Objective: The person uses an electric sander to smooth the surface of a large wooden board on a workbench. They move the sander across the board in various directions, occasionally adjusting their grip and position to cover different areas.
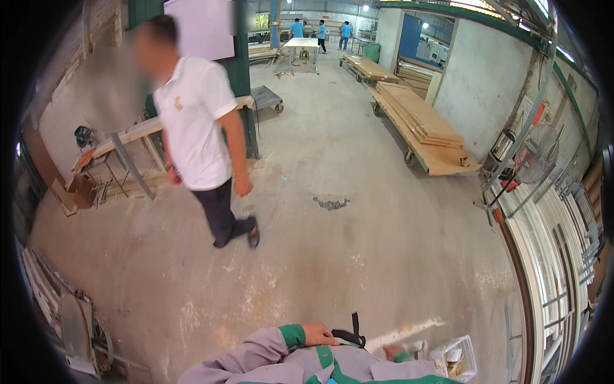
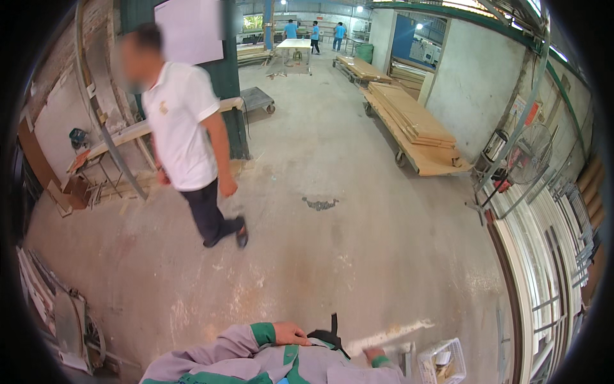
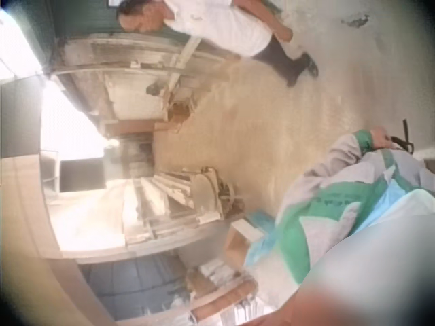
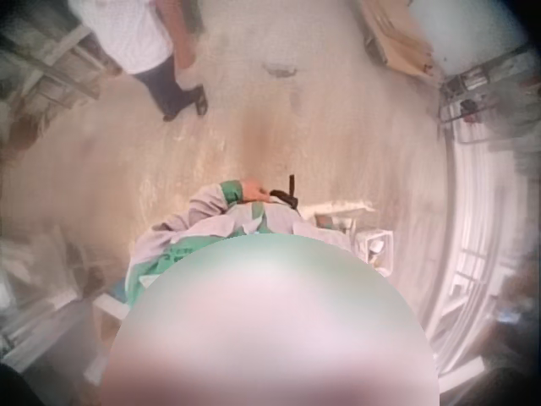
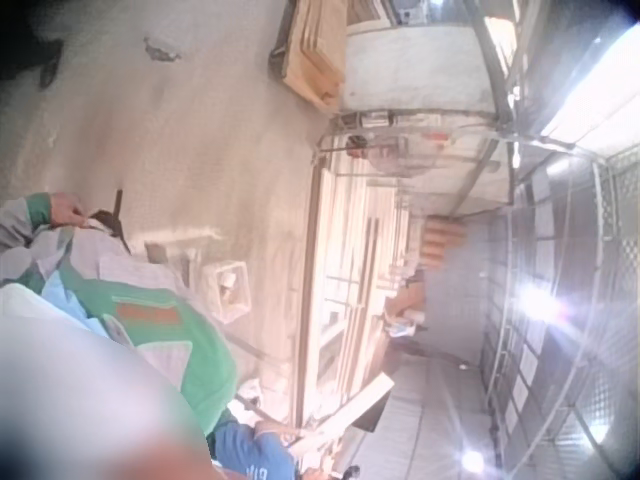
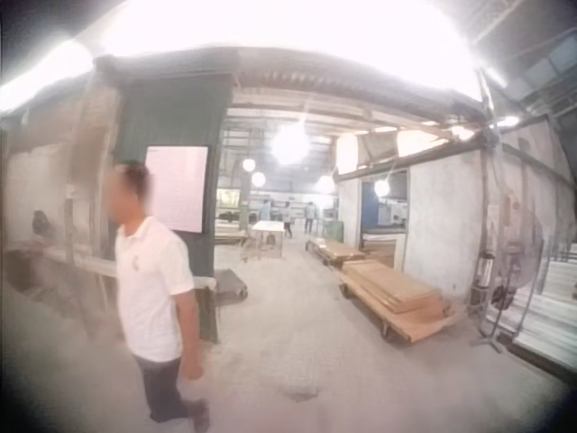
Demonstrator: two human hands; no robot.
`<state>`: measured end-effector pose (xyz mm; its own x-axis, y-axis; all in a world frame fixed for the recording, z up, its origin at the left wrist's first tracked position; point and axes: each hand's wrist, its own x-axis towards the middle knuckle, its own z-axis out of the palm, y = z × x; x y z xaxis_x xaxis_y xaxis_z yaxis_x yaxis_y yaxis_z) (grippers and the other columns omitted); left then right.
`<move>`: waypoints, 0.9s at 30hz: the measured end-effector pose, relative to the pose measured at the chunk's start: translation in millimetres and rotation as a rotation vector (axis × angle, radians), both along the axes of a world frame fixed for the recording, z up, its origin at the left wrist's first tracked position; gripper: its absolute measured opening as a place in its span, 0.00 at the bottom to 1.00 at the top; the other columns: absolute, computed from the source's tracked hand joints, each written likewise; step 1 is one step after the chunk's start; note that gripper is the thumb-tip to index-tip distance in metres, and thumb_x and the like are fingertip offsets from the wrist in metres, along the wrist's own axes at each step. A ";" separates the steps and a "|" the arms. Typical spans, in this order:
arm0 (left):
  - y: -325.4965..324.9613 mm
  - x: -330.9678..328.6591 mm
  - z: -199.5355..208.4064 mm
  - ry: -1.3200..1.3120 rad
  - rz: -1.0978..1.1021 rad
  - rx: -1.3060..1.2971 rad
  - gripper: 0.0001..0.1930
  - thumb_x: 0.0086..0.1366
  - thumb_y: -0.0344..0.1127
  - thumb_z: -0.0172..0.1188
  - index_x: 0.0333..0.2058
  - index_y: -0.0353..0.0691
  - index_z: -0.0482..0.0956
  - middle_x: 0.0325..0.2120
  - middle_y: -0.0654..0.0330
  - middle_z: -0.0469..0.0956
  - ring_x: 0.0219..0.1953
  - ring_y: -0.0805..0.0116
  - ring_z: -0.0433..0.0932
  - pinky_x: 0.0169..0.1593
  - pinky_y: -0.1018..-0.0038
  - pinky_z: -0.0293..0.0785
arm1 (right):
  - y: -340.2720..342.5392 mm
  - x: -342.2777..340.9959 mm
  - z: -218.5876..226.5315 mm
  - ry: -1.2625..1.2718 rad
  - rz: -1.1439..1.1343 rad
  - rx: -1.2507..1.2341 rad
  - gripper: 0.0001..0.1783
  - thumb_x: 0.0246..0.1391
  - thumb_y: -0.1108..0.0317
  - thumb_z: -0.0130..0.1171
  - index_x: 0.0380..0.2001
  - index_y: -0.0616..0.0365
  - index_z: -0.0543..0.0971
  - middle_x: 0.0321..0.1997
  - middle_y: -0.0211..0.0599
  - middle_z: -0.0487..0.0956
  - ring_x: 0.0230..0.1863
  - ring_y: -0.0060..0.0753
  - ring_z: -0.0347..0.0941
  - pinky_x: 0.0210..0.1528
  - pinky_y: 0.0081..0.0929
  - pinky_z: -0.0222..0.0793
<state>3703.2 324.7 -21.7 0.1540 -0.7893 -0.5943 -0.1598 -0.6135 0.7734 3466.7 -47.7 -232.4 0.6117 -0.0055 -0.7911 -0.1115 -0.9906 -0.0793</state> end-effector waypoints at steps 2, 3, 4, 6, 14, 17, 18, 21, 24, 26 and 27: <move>-17.6 77.1 0.8 0.063 -0.048 0.024 0.27 0.69 0.63 0.59 0.49 0.45 0.88 0.40 0.57 0.88 0.44 0.65 0.83 0.50 0.67 0.77 | -34.4 9.7 -16.2 0.157 -0.368 0.035 0.28 0.65 0.41 0.46 0.58 0.41 0.81 0.62 0.40 0.80 0.63 0.49 0.75 0.67 0.47 0.67; -25.4 116.1 -1.1 0.051 -0.074 0.046 0.27 0.69 0.62 0.60 0.51 0.46 0.87 0.41 0.57 0.88 0.44 0.65 0.83 0.51 0.68 0.76 | -46.6 24.3 -20.9 0.202 -0.495 0.019 0.28 0.65 0.41 0.46 0.58 0.41 0.81 0.61 0.40 0.81 0.63 0.49 0.75 0.66 0.47 0.68; -34.3 156.1 -5.0 0.042 -0.078 0.012 0.26 0.69 0.61 0.60 0.52 0.46 0.87 0.41 0.57 0.88 0.44 0.65 0.83 0.51 0.68 0.76 | -57.5 46.2 -24.2 0.225 -0.571 0.012 0.28 0.65 0.40 0.46 0.58 0.42 0.81 0.61 0.40 0.81 0.63 0.49 0.76 0.66 0.47 0.68; -54.8 236.4 -14.4 0.022 -0.104 -0.008 0.26 0.70 0.61 0.60 0.53 0.46 0.86 0.42 0.58 0.88 0.45 0.65 0.83 0.52 0.69 0.76 | -72.1 109.2 -31.5 0.249 -0.649 0.013 0.29 0.65 0.40 0.46 0.58 0.42 0.81 0.59 0.40 0.81 0.62 0.49 0.76 0.65 0.47 0.69; -153.5 547.4 -20.6 -0.122 0.043 -0.114 0.23 0.72 0.57 0.55 0.51 0.47 0.86 0.45 0.55 0.87 0.48 0.54 0.84 0.53 0.64 0.76 | -160.8 513.7 -86.0 0.135 -0.236 0.057 0.32 0.65 0.36 0.45 0.58 0.44 0.81 0.55 0.40 0.84 0.60 0.48 0.78 0.61 0.47 0.72; -168.0 634.5 -20.6 -0.088 0.163 -0.181 0.26 0.74 0.58 0.53 0.56 0.44 0.83 0.52 0.52 0.84 0.53 0.55 0.81 0.57 0.65 0.75 | -207.1 752.4 -57.0 -0.191 -0.320 0.079 0.33 0.63 0.37 0.48 0.55 0.51 0.82 0.55 0.46 0.83 0.61 0.51 0.77 0.63 0.46 0.71; -172.4 661.1 -25.9 -0.094 0.217 -0.137 0.26 0.74 0.59 0.54 0.55 0.44 0.83 0.49 0.53 0.84 0.51 0.56 0.82 0.54 0.65 0.76 | -221.7 838.5 -37.1 -0.288 -0.563 0.130 0.35 0.60 0.38 0.52 0.52 0.59 0.84 0.57 0.51 0.82 0.62 0.55 0.75 0.66 0.45 0.68; -175.1 745.6 -43.4 -0.082 0.431 -0.058 0.26 0.74 0.59 0.55 0.54 0.44 0.83 0.45 0.55 0.86 0.48 0.58 0.83 0.50 0.65 0.78 | -241.4 1061.3 33.1 -0.706 -0.632 0.455 0.28 0.59 0.46 0.59 0.51 0.58 0.84 0.52 0.51 0.84 0.55 0.52 0.80 0.59 0.42 0.74; -187.7 856.5 -62.0 -0.037 0.602 -0.035 0.26 0.74 0.59 0.54 0.56 0.45 0.82 0.49 0.52 0.83 0.52 0.57 0.81 0.56 0.63 0.75 | -258.5 1222.2 68.2 -0.787 -0.597 0.583 0.27 0.60 0.47 0.60 0.51 0.59 0.84 0.48 0.50 0.86 0.52 0.48 0.82 0.55 0.40 0.76; -197.8 942.4 -65.0 -0.025 0.652 -0.086 0.27 0.73 0.58 0.53 0.58 0.43 0.81 0.55 0.47 0.81 0.60 0.52 0.77 0.65 0.60 0.70 | -267.7 1304.9 51.3 -0.857 -0.532 0.663 0.27 0.61 0.47 0.60 0.51 0.59 0.83 0.47 0.49 0.86 0.50 0.47 0.83 0.54 0.40 0.76; -203.9 986.1 -60.5 -0.086 0.724 -0.127 0.28 0.73 0.58 0.54 0.56 0.40 0.82 0.54 0.50 0.82 0.58 0.54 0.78 0.63 0.61 0.72 | -277.0 1332.4 37.4 -0.815 -0.472 0.573 0.28 0.62 0.46 0.59 0.52 0.58 0.83 0.47 0.48 0.86 0.49 0.46 0.83 0.54 0.40 0.76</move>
